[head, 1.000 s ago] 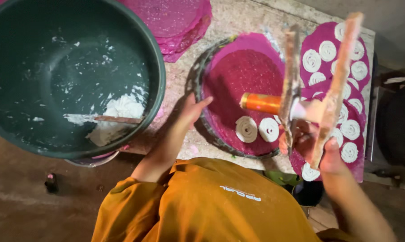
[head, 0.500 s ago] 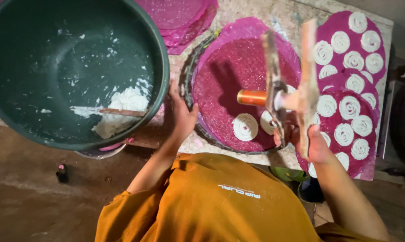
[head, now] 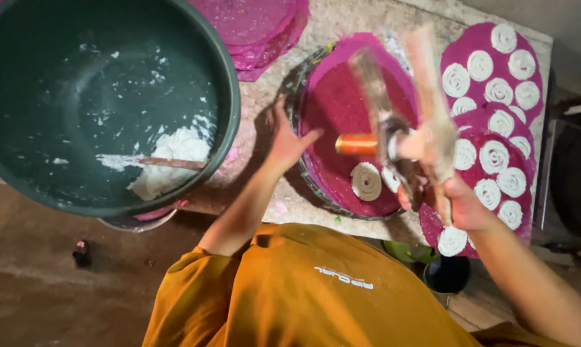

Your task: The person uses a wooden applicator to scoop white paste from a green bowl and applies it in spiral patterns onto pink fabric laid on a round tray. The person repeatedly refills the applicator and continues creating spirals across the fabric surface.

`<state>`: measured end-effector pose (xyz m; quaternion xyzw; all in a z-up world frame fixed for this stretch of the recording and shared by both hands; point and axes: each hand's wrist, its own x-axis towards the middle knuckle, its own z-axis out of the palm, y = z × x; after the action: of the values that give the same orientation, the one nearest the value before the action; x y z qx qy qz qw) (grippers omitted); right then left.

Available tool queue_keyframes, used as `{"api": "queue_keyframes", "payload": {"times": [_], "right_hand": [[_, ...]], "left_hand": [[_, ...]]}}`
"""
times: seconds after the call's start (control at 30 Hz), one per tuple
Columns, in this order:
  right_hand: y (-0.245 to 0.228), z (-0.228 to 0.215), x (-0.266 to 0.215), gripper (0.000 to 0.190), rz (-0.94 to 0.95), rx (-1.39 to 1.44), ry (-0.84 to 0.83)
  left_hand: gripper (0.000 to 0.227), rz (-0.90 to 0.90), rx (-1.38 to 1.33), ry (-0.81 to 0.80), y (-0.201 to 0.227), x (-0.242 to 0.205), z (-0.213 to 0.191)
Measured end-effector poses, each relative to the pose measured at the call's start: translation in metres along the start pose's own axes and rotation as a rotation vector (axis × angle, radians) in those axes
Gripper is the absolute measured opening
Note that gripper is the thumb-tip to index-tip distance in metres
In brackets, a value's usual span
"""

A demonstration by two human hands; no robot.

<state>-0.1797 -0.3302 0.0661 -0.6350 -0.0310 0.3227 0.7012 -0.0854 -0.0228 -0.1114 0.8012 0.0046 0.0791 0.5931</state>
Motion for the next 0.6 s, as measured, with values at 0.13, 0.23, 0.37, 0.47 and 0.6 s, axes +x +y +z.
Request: {"api": "queue_keyframes", "payload": {"times": [0.13,0.23,0.37,0.47,0.6], "right_hand": [[0.002,0.005,-0.023,0.098,-0.111,0.052,0.094],[0.015,0.004,-0.034,0.1,-0.167,0.082,0.107],[0.036,-0.004,-0.045,0.098,-0.204,0.188,0.112],[0.05,-0.018,-0.051,0.096,-0.178,0.186,0.127],[0.058,-0.047,-0.053,0.094,-0.069,0.173,0.101]], "left_hand": [[0.074,-0.607,-0.76,-0.292,-0.031,-0.026,0.001],[0.064,-0.947,-0.398,-0.363,-0.061,-0.033,-0.021],[0.047,-0.776,-1.375,-0.44,-0.096,-0.043,-0.019],[0.047,-0.769,-1.456,-0.463,-0.109,-0.061,-0.005],[0.064,-0.534,-1.168,-0.258,-0.1,-0.056,-0.002]]}}
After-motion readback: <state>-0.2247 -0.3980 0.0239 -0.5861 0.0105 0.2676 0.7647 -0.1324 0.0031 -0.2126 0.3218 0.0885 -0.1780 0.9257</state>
